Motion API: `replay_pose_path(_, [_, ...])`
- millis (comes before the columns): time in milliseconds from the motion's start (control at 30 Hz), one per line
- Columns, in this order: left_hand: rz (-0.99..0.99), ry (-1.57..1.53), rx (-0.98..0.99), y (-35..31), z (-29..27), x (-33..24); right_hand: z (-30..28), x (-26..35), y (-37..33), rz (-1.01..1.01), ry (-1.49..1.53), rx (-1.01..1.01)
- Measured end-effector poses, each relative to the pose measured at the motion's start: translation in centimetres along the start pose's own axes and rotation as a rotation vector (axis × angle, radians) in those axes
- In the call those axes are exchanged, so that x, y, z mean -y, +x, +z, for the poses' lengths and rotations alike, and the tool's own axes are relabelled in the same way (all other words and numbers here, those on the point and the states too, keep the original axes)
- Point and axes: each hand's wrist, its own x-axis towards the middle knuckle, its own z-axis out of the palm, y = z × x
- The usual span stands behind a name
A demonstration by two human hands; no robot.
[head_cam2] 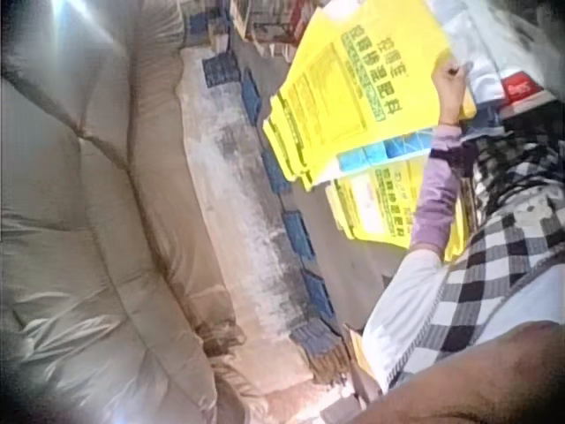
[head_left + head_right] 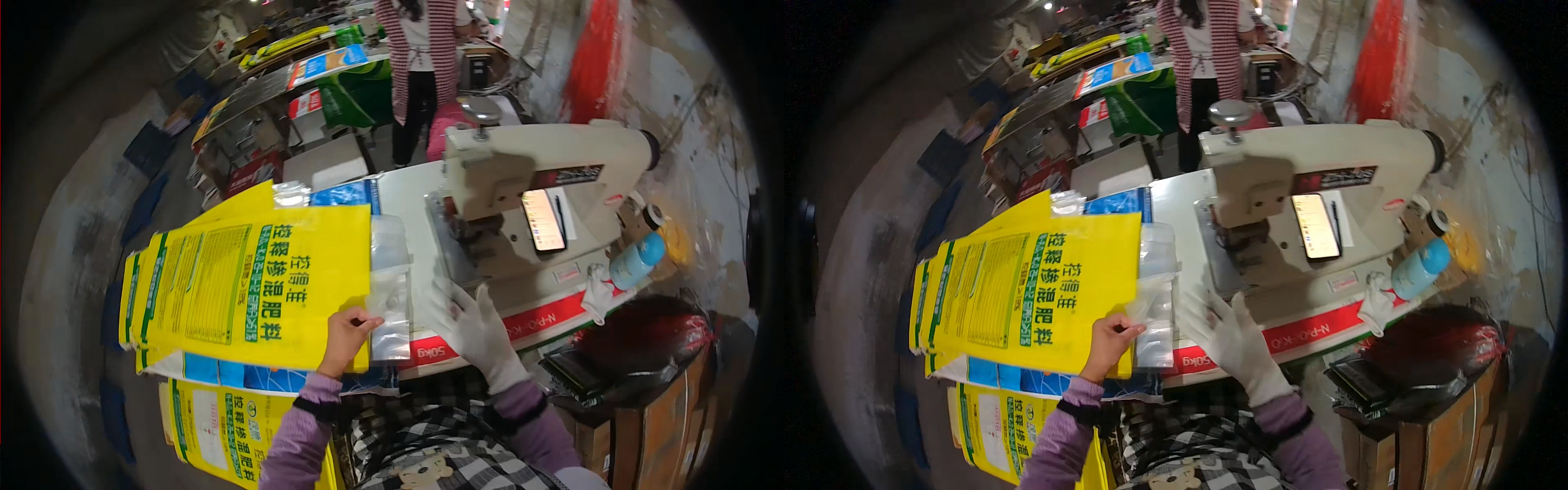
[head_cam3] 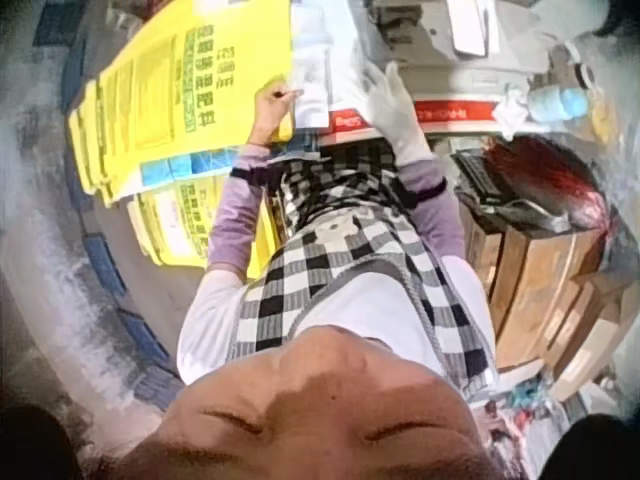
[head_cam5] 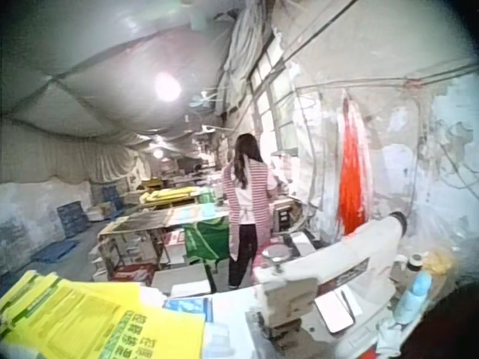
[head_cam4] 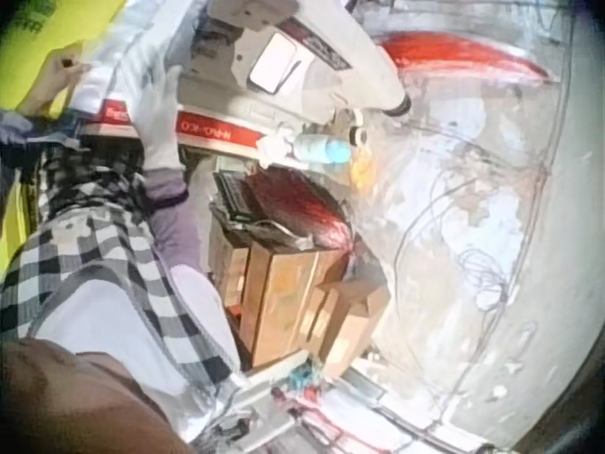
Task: Sorting and stacking large yellow and white plastic bags on a workbench in a manufacturing environment.
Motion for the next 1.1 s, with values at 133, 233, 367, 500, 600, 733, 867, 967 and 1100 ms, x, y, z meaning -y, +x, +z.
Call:
replay_pose_path(133, [-0.079, -0.222, -0.178, -1.8, 0.9, -2.2, 1.7, 0.7, 3.3, -0.255, 0.896, 0.142])
replay_pose_path(233, [0.287, 0.113, -0.317, -3.0, 1.6, -3.3, 1.0, -1.6, 4.1, -0.246, 0.442, -0.137])
replay_pose_path(367, [0.533, 0.435, -0.372, -5.4, 0.8, -5.0, 2.5, -3.0, 2.4, -0.222, -0.565, -0.274])
replay_pose_path(500, [0.699, 0.617, -0.188, -6.7, -0.2, -5.6, 4.2, -1.3, 2.4, 0.023, -0.338, -0.281])
replay_pose_path(600, [0.797, 0.603, -0.075, -6.4, 0.0, -5.1, 3.9, -2.6, 3.0, -0.112, 0.202, -0.14])
replay_pose_path(733, [0.671, 0.45, 0.162, -6.5, -0.4, -4.4, 3.1, -2.9, 3.3, -0.041, -0.467, -0.214])
replay_pose_path(867, [0.456, 0.401, 0.281, -7.4, -1.4, -5.9, 4.4, -3.0, 2.4, 0.097, -0.295, -0.198])
replay_pose_path(967, [0.005, -0.082, 0.025, -7.0, 0.1, -2.7, 5.6, -4.8, 3.9, -0.079, -0.3, -0.18])
replay_pose_path(1100, [-0.079, -0.258, 0.143, -5.5, -0.1, -1.3, 8.1, -5.9, 4.7, -0.04, 0.05, -0.245])
